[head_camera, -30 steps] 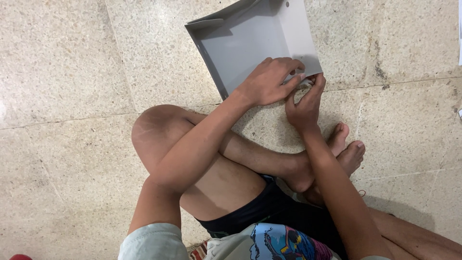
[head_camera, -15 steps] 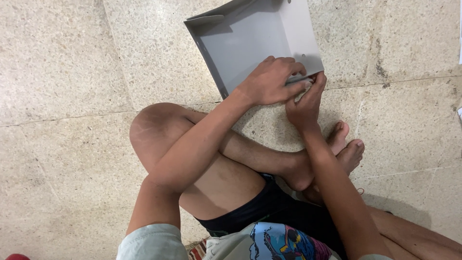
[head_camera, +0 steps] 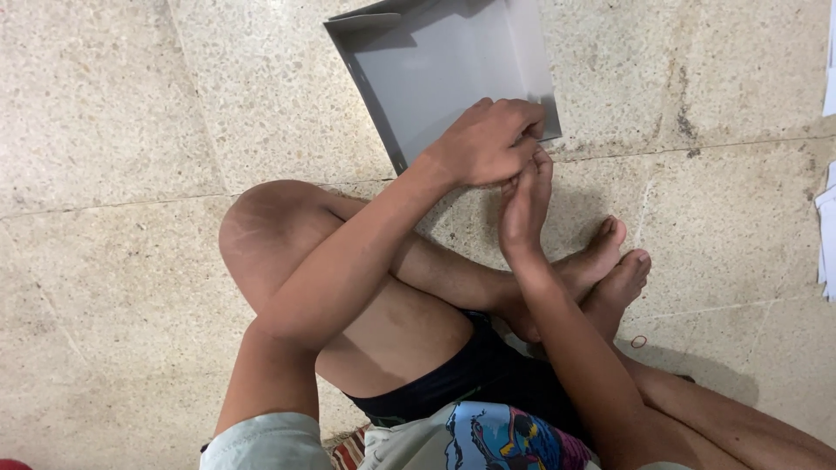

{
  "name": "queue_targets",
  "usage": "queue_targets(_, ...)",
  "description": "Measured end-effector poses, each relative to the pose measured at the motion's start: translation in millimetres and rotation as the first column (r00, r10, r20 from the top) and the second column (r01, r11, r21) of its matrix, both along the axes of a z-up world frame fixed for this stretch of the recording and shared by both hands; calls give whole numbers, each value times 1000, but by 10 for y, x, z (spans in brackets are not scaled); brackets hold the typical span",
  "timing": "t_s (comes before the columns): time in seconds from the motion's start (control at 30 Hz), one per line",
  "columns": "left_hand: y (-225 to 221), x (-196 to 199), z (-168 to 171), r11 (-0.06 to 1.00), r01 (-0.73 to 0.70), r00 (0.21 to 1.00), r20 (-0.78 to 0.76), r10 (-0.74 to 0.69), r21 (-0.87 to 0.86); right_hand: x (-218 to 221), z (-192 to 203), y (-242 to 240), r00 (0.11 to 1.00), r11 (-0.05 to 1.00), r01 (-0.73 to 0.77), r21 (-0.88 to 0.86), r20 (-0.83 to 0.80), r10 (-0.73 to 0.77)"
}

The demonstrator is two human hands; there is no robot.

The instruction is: The person is folding flat cardboard sheets into boxes and stacking them on the floor.

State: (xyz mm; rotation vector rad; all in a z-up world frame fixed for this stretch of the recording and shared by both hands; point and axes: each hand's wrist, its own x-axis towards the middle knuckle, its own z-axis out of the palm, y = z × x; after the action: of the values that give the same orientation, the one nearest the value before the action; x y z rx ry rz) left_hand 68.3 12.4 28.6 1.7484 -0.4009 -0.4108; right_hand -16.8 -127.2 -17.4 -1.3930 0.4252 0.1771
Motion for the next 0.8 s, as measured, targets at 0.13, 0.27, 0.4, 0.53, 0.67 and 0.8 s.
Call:
queue_targets(0.13, -12, 1, -72, 1000, -5, 1000, 25, 4, 16, -127, -654, -394, 1000, 1000, 20, -2, -14, -20)
queue_targets(0.27, 10, 26, -47, 1000, 16, 1000, -2, -16, -17, 70, 154, -49, 999, 998, -51, 29, 20, 50)
queue_targets(0.4, 37, 49, -8, 998, 38, 999, 19, -39, 51, 137, 213, -26, 1000, 1000, 4, -6, -6, -4)
queue_targets(0.53, 54, 21, 35, 996, 52, 999, 12, -53, 73, 169, 353, -32, 1000, 1000, 13, -16, -25, -13)
queue_targets(0.67, 67, 3, 116, 992, 66, 998, 3, -67, 109, 186, 205, -133, 997, 998, 64, -14, -38, -65)
queue_targets(0.8, 40, 15, 78, 993, 45, 998, 33, -49, 111, 240, 330, -43, 960, 970, 243, -9, -145, -241)
